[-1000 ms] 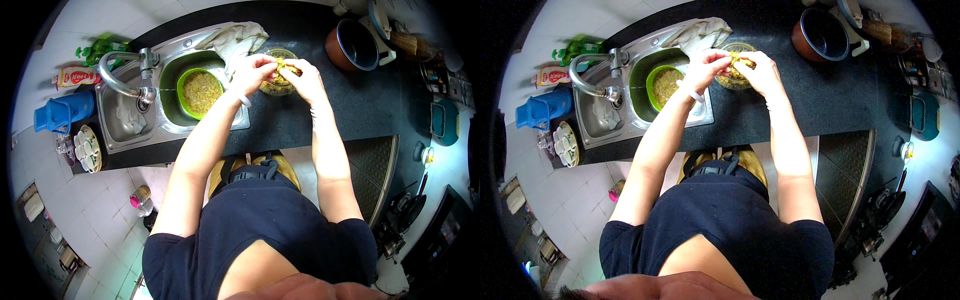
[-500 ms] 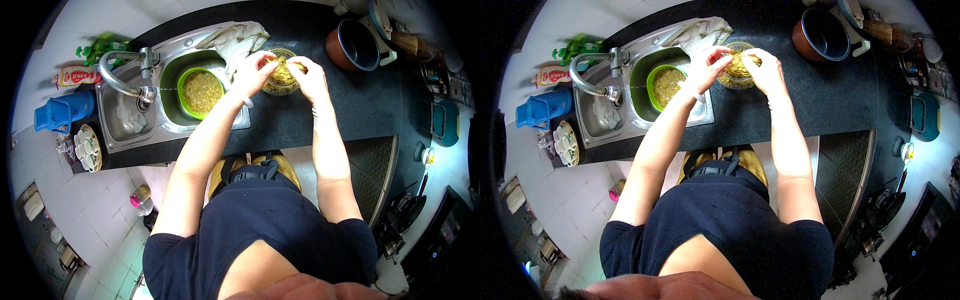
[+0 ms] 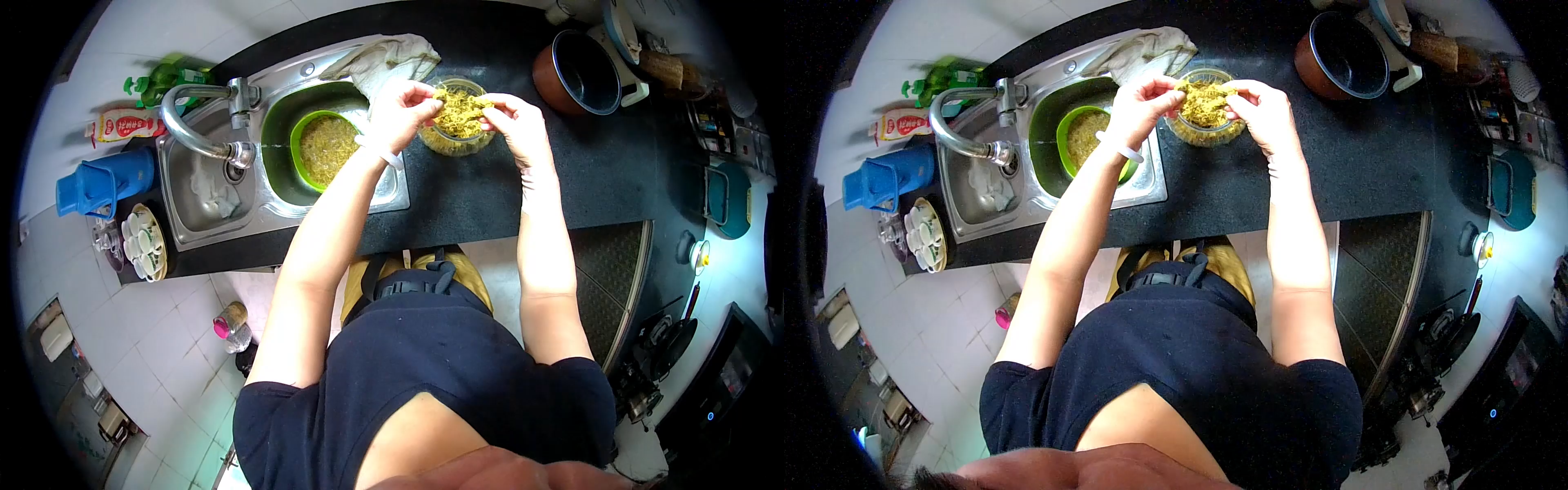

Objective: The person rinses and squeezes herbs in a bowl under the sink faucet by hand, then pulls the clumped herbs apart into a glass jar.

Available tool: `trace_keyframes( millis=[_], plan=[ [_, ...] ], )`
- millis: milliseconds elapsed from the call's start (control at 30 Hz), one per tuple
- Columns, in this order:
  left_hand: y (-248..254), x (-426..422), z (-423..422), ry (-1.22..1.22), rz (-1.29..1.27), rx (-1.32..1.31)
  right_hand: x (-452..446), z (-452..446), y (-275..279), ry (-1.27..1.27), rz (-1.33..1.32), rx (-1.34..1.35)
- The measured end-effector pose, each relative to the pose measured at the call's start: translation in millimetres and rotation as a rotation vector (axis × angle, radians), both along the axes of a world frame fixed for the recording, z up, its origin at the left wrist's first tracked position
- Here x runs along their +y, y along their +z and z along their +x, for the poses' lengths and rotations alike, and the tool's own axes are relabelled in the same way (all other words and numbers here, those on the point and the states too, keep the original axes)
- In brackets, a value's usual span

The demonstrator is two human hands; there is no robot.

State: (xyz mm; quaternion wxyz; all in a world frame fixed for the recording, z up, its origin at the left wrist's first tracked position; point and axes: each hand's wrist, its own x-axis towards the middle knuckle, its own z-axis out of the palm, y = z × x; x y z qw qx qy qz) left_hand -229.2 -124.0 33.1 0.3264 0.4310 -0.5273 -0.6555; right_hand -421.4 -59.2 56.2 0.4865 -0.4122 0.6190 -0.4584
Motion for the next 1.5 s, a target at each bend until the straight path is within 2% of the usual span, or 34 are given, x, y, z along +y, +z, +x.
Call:
trace_keyframes(
  millis=[100, 167, 200, 267, 400, 600, 867, 933, 967, 1100, 1200, 1300, 1333, 1367, 1500],
  plan=[
    [-6, 3, -7, -0.096, -0.061, -0.172, -2, 11, 7, 0.012, -0.02, 0.054],
    [1, 13, -14, -0.027, -0.467, -0.381, -4, 13, 4, -0.007, -0.024, 0.015],
    [6, 15, -17, -0.032, -0.523, -0.395, -3, 16, 4, -0.033, -0.027, -0.013],
    [6, 18, -22, -0.018, -0.418, -0.31, -4, 19, 1, -0.081, -0.029, -0.066],
    [-10, 12, -20, -0.037, -0.256, -0.24, -4, 16, -4, -0.072, -0.023, 0.014],
    [8, 7, -13, 0.01, 0.016, -0.011, -4, 12, -4, -0.09, -0.028, 0.075],
    [3, 2, 2, 0.113, 0.157, 0.129, -3, -1, -7, -0.1, -0.036, 0.235],
    [7, 2, 4, 0.129, 0.21, 0.176, -4, 0, -5, -0.024, -0.024, 0.283],
    [7, 4, 2, 0.112, 0.225, 0.2, -4, 0, -4, 0.014, -0.018, 0.308],
    [11, 11, -8, 0.027, 0.227, 0.206, -3, 21, 4, 0.023, 0.005, -0.153],
    [9, 14, -12, 0.014, 0.197, 0.207, -4, 23, -10, 0.053, -0.091, -0.001],
    [-1, 9, -4, 0.037, 0.119, 0.183, -4, 16, -13, -0.034, -0.079, 0.118],
    [-1, 5, -1, 0.066, 0.139, 0.19, -5, 11, -13, -0.076, -0.084, -0.031],
    [-2, 2, 2, 0.095, 0.158, 0.198, -6, 7, -11, -0.078, -0.125, -0.07],
    [3, 6, -6, -0.003, 0.121, 0.166, -6, 10, -5, 0.027, -0.04, 0.005]
  ],
)
